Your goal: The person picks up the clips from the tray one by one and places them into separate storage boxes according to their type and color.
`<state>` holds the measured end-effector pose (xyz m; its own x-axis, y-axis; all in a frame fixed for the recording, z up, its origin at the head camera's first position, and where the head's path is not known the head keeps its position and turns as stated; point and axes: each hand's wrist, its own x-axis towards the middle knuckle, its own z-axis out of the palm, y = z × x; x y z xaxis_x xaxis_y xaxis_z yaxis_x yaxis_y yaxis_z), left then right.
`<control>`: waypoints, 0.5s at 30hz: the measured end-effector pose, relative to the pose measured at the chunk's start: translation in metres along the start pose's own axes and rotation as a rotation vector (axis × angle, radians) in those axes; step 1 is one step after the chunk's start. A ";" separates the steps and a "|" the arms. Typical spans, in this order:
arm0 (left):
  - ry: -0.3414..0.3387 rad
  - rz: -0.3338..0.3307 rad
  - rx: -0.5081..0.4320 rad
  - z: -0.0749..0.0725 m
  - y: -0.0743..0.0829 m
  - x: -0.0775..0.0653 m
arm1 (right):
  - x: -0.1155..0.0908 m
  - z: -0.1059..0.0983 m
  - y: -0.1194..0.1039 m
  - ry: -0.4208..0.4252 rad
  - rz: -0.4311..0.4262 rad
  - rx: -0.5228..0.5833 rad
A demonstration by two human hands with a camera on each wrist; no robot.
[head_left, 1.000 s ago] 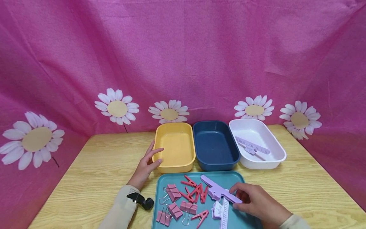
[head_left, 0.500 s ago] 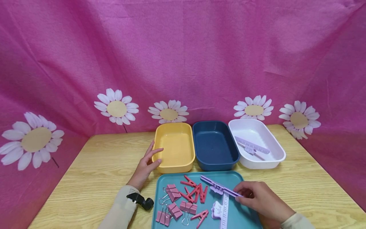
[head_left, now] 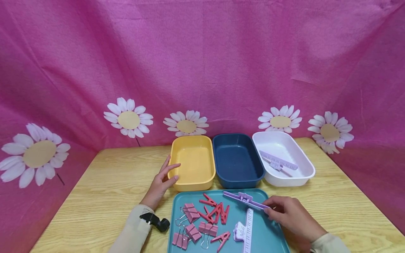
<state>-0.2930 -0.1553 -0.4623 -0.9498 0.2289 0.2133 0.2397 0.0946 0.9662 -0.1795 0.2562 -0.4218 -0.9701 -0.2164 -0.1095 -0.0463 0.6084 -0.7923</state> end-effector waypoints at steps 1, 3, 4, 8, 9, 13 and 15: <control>-0.001 0.001 0.000 0.000 0.000 0.000 | 0.000 0.000 0.001 0.012 -0.006 0.004; -0.002 0.003 0.001 0.000 0.000 0.000 | 0.000 0.000 0.004 0.035 -0.001 0.022; -0.002 0.004 0.003 0.000 0.000 0.000 | 0.001 -0.001 0.005 0.049 0.001 0.029; -0.001 0.003 -0.009 0.000 -0.001 0.000 | 0.003 -0.002 0.009 0.091 0.025 0.058; -0.001 0.003 -0.015 0.000 -0.001 0.001 | 0.004 -0.003 0.010 0.097 0.023 0.063; -0.003 0.003 -0.028 0.000 -0.001 0.001 | 0.004 -0.005 0.015 0.109 0.002 0.115; -0.003 -0.005 -0.018 0.000 0.000 0.000 | 0.004 -0.006 0.018 0.120 -0.006 0.137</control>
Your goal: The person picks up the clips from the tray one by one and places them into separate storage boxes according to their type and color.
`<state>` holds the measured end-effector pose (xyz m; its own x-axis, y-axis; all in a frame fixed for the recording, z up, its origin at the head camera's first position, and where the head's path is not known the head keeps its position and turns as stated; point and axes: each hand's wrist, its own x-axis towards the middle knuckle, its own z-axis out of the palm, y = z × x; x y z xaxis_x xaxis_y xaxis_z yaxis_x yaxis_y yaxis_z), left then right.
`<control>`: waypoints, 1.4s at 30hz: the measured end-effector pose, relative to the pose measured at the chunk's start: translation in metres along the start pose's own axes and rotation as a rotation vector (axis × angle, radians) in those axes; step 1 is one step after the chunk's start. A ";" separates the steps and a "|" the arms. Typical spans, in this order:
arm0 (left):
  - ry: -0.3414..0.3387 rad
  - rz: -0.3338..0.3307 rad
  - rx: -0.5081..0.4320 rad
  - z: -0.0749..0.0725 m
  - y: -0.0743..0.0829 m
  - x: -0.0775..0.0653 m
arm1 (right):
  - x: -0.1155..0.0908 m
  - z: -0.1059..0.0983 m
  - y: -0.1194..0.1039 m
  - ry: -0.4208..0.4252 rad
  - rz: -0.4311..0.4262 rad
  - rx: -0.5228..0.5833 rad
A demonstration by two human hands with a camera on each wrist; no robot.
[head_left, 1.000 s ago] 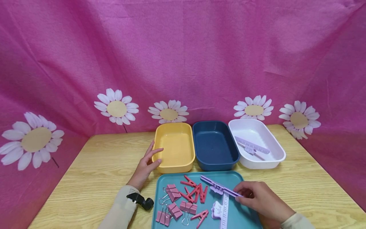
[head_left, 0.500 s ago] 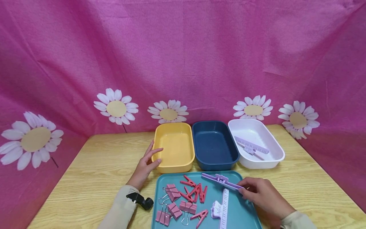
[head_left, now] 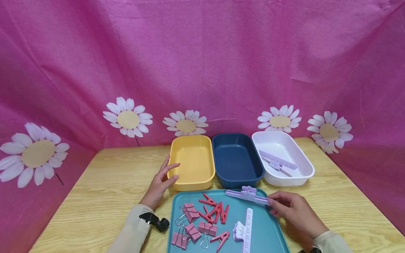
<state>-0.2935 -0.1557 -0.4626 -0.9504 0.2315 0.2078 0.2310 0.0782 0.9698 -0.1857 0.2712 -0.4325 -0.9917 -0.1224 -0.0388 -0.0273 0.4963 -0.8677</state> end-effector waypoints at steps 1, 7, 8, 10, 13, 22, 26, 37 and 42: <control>-0.002 0.000 0.005 0.000 0.000 0.000 | 0.000 -0.001 0.001 0.005 0.002 0.011; 0.002 -0.011 0.014 0.000 0.000 -0.002 | -0.001 0.000 0.006 0.059 0.027 0.073; 0.004 -0.014 0.014 0.000 0.000 -0.002 | -0.001 0.001 0.006 0.067 0.024 0.084; 0.002 -0.012 0.014 0.001 0.000 -0.002 | -0.001 0.001 0.008 0.073 0.012 0.099; 0.005 -0.009 0.000 0.001 -0.001 -0.002 | -0.001 0.000 0.010 0.083 0.009 0.112; -0.002 -0.010 0.014 0.002 -0.004 -0.005 | -0.005 -0.003 0.007 0.090 0.062 0.149; 0.000 -0.001 0.009 0.001 -0.003 -0.004 | -0.004 -0.006 0.008 0.088 0.054 0.189; 0.021 -0.002 0.046 0.000 -0.001 -0.001 | 0.000 -0.017 0.008 0.144 -0.024 0.172; 0.015 -0.002 0.031 0.001 -0.001 0.001 | 0.000 -0.024 0.008 0.153 -0.044 0.151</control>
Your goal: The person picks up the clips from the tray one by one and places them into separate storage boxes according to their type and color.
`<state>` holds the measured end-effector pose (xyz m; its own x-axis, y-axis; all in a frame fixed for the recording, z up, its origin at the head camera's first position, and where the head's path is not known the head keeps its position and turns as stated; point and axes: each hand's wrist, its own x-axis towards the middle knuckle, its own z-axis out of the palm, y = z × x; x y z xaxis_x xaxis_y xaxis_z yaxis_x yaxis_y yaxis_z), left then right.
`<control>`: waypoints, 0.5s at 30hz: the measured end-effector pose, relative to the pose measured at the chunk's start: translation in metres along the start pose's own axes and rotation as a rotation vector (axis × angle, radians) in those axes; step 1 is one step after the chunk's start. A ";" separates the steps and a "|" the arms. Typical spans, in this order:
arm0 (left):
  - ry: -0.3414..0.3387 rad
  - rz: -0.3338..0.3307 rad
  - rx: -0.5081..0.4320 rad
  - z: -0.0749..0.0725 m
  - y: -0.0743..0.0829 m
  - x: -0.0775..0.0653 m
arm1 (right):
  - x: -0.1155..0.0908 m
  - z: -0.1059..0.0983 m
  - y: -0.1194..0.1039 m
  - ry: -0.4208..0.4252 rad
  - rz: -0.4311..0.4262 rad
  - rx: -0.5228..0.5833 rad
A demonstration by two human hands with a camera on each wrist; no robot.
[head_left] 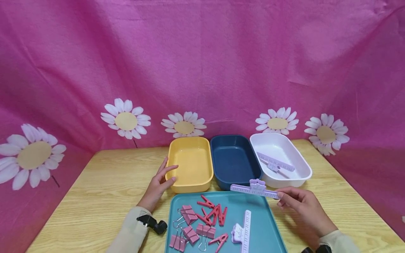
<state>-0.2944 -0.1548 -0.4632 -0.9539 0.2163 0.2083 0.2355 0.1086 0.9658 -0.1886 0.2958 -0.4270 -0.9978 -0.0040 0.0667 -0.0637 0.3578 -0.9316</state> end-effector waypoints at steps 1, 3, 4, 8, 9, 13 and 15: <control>-0.002 0.003 -0.005 0.000 0.000 0.000 | 0.000 -0.001 -0.001 0.006 -0.002 -0.005; -0.007 0.010 -0.013 0.000 0.001 0.000 | 0.001 -0.002 -0.002 0.013 -0.010 -0.013; -0.009 0.014 -0.017 0.000 0.001 0.000 | 0.002 -0.003 -0.003 0.019 -0.023 -0.018; -0.011 0.024 -0.020 0.000 0.002 -0.001 | 0.005 -0.004 -0.006 0.044 -0.057 -0.009; -0.012 0.026 -0.021 0.000 0.002 -0.001 | 0.006 -0.005 -0.007 0.048 -0.062 -0.006; -0.014 0.024 -0.021 -0.001 0.002 0.000 | 0.011 -0.010 -0.013 0.068 -0.070 0.020; -0.015 0.023 -0.021 -0.001 0.001 0.000 | 0.015 -0.014 -0.015 0.081 -0.073 0.045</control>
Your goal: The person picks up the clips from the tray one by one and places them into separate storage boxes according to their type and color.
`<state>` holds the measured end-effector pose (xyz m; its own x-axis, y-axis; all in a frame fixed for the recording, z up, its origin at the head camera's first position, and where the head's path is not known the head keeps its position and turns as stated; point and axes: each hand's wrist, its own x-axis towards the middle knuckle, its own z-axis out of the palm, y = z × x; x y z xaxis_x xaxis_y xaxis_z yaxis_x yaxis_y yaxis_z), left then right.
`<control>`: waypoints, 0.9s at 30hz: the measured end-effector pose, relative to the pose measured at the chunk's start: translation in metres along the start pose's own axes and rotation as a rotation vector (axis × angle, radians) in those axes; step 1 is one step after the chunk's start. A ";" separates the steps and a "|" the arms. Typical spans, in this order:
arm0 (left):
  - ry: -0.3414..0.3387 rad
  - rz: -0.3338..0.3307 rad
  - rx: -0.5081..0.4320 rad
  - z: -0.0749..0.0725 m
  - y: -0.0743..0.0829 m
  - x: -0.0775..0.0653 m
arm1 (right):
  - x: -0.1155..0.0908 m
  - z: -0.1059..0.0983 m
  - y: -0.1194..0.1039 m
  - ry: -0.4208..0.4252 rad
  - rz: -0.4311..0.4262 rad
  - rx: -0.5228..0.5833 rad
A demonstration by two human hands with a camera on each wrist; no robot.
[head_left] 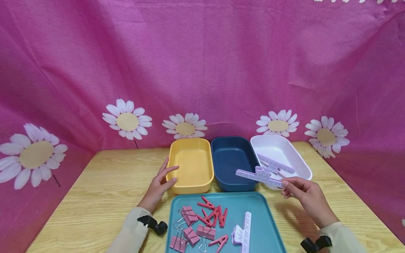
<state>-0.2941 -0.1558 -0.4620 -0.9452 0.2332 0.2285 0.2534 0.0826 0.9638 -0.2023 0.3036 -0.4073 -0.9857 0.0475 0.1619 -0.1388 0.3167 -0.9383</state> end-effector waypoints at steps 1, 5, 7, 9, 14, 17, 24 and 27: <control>-0.001 0.002 0.002 0.000 0.000 0.001 | 0.003 -0.002 -0.001 0.008 -0.001 0.013; 0.002 0.000 0.007 -0.001 -0.001 0.002 | 0.016 -0.011 -0.006 0.032 -0.001 0.096; 0.005 -0.004 0.005 -0.001 -0.002 0.002 | 0.022 -0.014 -0.009 0.043 -0.011 0.141; 0.007 -0.007 0.000 -0.001 -0.003 0.002 | 0.028 -0.016 -0.011 0.053 -0.022 0.182; 0.001 -0.014 -0.008 0.000 -0.004 0.000 | 0.041 -0.018 -0.015 0.098 -0.007 0.239; 0.005 -0.025 -0.011 0.001 -0.004 -0.001 | 0.046 -0.017 -0.017 0.125 0.028 0.262; 0.010 -0.033 -0.019 0.000 -0.004 -0.002 | 0.059 -0.018 -0.018 0.188 0.117 0.347; 0.014 -0.040 0.016 -0.002 -0.002 0.000 | 0.066 -0.020 -0.020 0.216 0.149 0.396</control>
<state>-0.2953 -0.1574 -0.4634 -0.9573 0.2163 0.1918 0.2186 0.1073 0.9699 -0.2627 0.3192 -0.3723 -0.9610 0.2742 0.0372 -0.0648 -0.0924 -0.9936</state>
